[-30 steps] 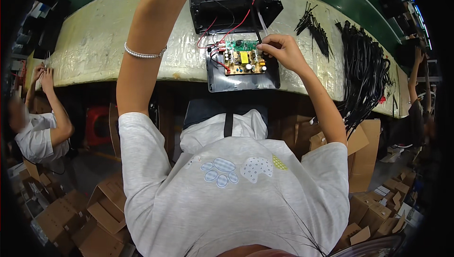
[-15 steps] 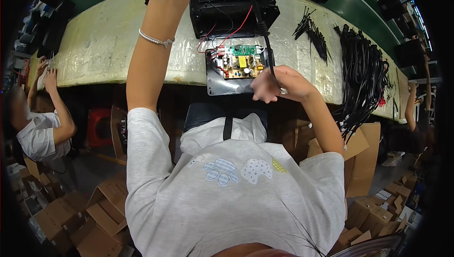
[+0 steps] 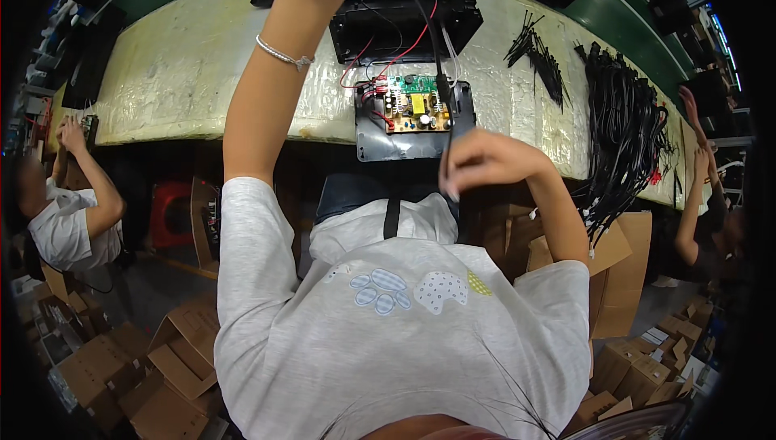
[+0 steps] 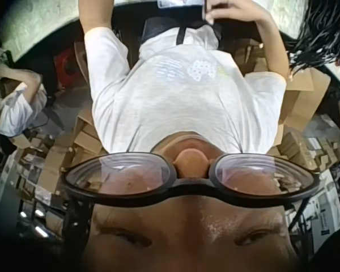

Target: Assembling electronic components and wiring into a plastic housing at a manual assembly station.

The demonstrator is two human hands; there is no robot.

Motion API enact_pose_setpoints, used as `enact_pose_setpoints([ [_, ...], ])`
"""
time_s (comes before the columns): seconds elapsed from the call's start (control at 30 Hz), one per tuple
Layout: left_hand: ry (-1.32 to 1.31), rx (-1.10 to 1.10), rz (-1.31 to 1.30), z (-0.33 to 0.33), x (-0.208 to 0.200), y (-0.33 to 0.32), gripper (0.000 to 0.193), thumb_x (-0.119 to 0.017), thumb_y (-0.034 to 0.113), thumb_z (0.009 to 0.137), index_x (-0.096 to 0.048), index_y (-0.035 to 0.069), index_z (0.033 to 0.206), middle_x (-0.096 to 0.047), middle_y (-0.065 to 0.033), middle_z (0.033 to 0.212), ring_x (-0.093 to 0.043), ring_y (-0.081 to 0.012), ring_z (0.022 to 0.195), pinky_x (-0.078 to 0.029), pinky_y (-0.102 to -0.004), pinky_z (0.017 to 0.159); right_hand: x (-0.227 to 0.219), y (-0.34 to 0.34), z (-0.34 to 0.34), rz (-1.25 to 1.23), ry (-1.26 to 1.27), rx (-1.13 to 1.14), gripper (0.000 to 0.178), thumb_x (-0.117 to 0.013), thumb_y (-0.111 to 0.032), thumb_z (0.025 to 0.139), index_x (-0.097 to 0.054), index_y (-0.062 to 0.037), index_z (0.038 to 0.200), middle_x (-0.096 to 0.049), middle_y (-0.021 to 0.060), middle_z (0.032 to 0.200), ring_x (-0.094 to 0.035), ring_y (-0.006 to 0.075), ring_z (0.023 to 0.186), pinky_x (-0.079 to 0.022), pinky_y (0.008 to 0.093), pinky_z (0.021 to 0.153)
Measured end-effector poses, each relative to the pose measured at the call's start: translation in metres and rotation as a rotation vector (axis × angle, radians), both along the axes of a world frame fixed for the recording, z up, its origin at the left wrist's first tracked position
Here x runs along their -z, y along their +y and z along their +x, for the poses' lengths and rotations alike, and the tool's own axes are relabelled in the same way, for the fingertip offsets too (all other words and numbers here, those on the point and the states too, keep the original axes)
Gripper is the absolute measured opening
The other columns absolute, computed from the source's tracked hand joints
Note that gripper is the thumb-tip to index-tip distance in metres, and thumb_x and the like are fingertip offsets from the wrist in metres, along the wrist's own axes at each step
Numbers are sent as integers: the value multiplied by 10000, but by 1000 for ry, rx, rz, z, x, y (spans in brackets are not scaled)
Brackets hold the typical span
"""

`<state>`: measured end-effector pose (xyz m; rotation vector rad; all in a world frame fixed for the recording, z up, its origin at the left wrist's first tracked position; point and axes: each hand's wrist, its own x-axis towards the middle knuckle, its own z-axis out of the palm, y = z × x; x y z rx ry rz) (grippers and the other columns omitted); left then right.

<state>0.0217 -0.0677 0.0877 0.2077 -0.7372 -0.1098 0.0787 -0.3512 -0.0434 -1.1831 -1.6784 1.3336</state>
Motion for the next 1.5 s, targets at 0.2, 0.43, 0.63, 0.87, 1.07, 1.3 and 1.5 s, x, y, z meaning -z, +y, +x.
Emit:
enact_pose_setpoints([
  [0.2, 0, -187, -20, 9, -15, -16, 446, -522, 387, 1010, -507, -23, 1186, -437, 0, 749, -378, -82, 500, -395, -226, 506, 27, 22, 22, 348, -656, 888, 95, -685, -79, 869, -691, 11, 898, -679, 103, 787, -629, 185, 657, -473, 274, 613],
  [0.43, 432, -107, -369, 7, -4, -25, 418, -554, 409, 984, -545, 14, 1122, -442, 0, 770, -366, -83, 522, -391, -228, 496, 54, 30, 25, 389, -572, 922, 94, -702, -69, 857, -712, 3, 917, -693, 89, 809, -632, 162, 672, -475, 272, 620],
  [0.63, 100, -360, 12, 17, 13, -8, 425, -558, 414, 981, -553, 14, 1126, -445, 0, 778, -359, -83, 520, -378, -231, 487, 51, 28, 21, 383, -471, 930, 80, -688, -9, 837, -729, 5, 904, -717, 85, 856, -683, 182, 740, -502, 275, 658],
  [0.87, 141, -363, -17, 20, 23, -6, 410, -551, 394, 992, -555, 9, 1132, -449, -5, 792, -346, -82, 528, -354, -223, 480, 54, 27, 22, 369, -405, 966, 79, -683, -3, 838, -721, 20, 903, -721, 88, 865, -692, 186, 761, -515, 273, 678],
  [1.07, 141, -412, -4, 22, 35, 3, 413, -547, 398, 992, -545, 15, 1146, -447, -9, 811, -354, -83, 537, -354, -227, 483, 56, 28, 24, 362, -460, 918, 91, -682, 2, 834, -725, 11, 914, -717, 97, 882, -693, 202, 773, -525, 287, 695],
  [1.3, 182, -451, 14, 18, 42, 0, 413, -520, 415, 1003, -530, 30, 1152, -439, -2, 810, -349, -79, 516, -350, -219, 471, 50, 22, 29, 319, -435, 872, 100, -698, -11, 824, -723, -10, 922, -707, 97, 878, -686, 224, 780, -519, 301, 697],
  [1.5, 208, -469, 145, 11, 39, 12, 426, -462, 437, 1024, -533, 26, 1109, -420, 8, 754, -311, -64, 476, -317, -208, 408, 49, 22, 23, 282, -723, 813, 121, -713, -53, 818, -707, -53, 939, -667, 129, 863, -620, 313, 852, -491, 384, 734],
])
